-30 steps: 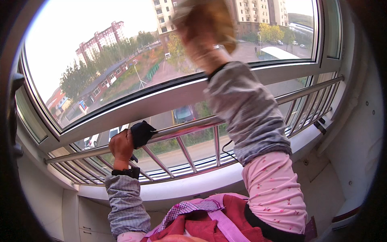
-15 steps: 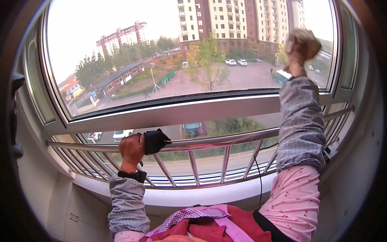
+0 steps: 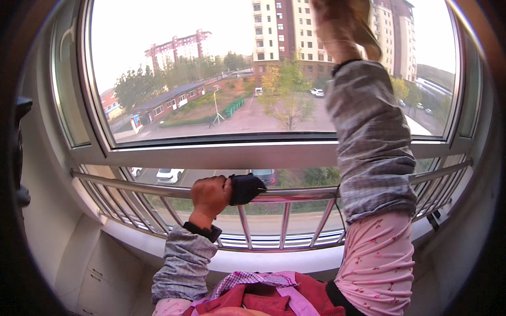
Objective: The person wipes the window frame and glass with a cloth, moving along the frame and across the pane in repeated strokes. The person uses both hands to hold the cloth and reach different sections of the window.
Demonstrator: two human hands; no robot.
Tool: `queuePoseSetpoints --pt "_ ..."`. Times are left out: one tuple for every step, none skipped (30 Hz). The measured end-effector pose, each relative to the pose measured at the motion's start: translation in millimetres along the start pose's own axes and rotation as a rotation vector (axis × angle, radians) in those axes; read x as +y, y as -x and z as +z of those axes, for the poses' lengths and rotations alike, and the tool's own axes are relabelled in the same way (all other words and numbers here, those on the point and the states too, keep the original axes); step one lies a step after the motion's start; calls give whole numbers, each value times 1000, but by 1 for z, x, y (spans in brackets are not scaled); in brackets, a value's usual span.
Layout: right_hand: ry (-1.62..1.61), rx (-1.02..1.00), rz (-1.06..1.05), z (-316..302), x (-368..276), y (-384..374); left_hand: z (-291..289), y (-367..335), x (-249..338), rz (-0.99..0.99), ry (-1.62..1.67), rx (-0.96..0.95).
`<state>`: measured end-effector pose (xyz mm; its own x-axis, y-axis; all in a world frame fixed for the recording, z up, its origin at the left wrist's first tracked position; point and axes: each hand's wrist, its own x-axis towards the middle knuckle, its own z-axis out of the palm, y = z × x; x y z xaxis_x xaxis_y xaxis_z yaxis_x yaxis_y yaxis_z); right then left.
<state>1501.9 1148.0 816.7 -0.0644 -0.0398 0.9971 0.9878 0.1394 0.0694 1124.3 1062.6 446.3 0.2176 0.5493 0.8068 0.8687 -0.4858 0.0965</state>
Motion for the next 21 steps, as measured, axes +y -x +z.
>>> queuePoseSetpoints --pt "-120 -22 -41 12 -50 3 0 0 -1 1 17 10" --pt "-242 -44 -82 22 -100 9 1 1 -3 1 33 19" --pt "-380 -66 -131 29 -149 18 1 2 -4 13 42 20" --pt "-534 -93 -180 32 -194 30 1 3 -6 25 53 21" --pt "-731 -128 -220 34 -237 44 1 4 -7 36 63 23" --pt "-987 -143 -327 33 -274 59 0 4 -9 35 70 14" --pt "-1137 -229 -284 31 -305 78 0 5 -10 34 78 4" --pt "-1014 -369 -298 24 -325 96 -1 5 -11 39 88 5" --pt "-883 -503 -309 18 -340 112 -1 5 -13 39 98 -9" --pt "-735 -606 -364 15 -350 122 -2 5 -14 42 101 -22" --pt "-941 -570 -302 11 -351 128 -3 5 -15 47 104 -34" --pt "-1132 -509 -305 7 -351 132 -3 5 -17 53 105 -62" --pt "-769 -428 -492 5 -342 127 -3 4 -19 55 128 -49" --pt "-387 -326 -677 3 -333 122 -3 4 -21 57 149 -54" --pt "-255 -481 -463 2 -319 110 -2 5 -24 60 171 -59" --pt "-107 -537 -320 -1 -300 101 -1 6 -29 45 164 -59" --pt "-326 -355 -336 -5 -275 88 0 7 -37 30 157 -58" --pt "-443 -70 -444 -6 -249 77 0 8 -46 31 144 -28" --pt "-351 -25 -428 -13 -212 72 -1 9 -61 -35 118 -71" --pt "-477 -99 -196 -20 -171 72 -4 10 -80 -86 70 -82" --pt "-285 -56 -219 -30 -126 78 -9 12 -102 -118 39 -93"
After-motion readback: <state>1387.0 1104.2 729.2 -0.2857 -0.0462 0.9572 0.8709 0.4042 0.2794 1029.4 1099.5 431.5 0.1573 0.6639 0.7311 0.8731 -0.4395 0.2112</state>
